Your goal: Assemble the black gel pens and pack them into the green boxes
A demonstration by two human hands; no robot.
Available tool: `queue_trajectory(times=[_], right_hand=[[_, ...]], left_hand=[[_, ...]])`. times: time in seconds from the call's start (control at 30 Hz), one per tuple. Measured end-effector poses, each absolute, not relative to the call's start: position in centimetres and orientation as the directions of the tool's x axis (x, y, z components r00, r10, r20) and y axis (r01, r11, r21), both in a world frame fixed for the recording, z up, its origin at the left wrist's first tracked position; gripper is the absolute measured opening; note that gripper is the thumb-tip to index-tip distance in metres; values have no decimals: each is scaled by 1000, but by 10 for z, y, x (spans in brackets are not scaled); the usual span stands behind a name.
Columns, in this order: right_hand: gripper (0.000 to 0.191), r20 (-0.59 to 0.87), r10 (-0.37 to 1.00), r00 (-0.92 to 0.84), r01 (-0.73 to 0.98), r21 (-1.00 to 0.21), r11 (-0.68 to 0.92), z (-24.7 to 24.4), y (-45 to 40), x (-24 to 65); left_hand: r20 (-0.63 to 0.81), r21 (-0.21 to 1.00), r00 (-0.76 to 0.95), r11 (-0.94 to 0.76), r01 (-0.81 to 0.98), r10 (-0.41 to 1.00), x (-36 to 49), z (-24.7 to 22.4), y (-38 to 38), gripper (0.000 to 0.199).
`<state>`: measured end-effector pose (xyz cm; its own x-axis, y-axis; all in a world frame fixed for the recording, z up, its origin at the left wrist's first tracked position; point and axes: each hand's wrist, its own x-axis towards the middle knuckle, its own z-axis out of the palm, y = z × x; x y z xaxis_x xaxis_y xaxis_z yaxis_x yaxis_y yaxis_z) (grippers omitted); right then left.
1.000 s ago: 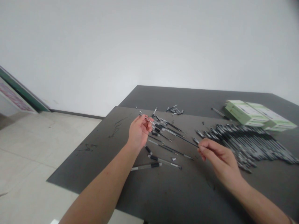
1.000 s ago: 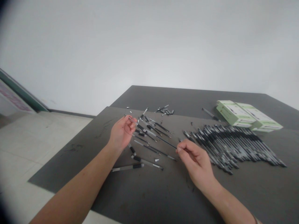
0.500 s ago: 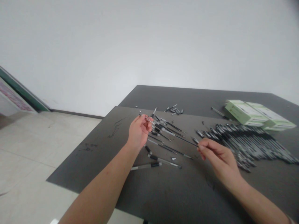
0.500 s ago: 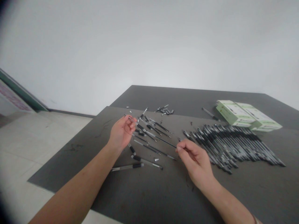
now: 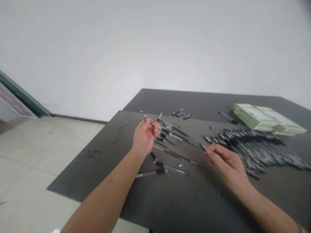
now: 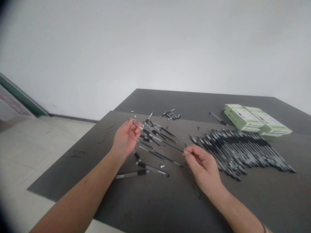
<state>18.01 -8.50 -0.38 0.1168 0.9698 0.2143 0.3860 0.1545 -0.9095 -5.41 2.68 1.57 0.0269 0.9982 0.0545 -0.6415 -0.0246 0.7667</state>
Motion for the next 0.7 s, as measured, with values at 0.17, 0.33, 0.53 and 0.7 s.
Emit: queue_trajectory(times=[0.17, 0.33, 0.53, 0.7], right_hand=[[29, 209, 974, 92, 412, -898, 154, -1, -86, 175], [30, 170, 985, 33, 430, -892, 140, -2, -84, 169], [32, 114, 993, -6, 454, -885, 105, -9, -82, 163], [35, 86, 996, -16, 432, -898, 84, -15, -81, 161]], left_hand=[[122, 803, 81, -50, -594, 989, -48, 15, 22, 16], [129, 833, 170, -14, -553, 977, -42, 12, 17, 21], [78, 878, 267, 61, -474, 960, -38, 7, 14, 19], [19, 893, 312, 125, -433, 950, -35, 3, 13, 18]])
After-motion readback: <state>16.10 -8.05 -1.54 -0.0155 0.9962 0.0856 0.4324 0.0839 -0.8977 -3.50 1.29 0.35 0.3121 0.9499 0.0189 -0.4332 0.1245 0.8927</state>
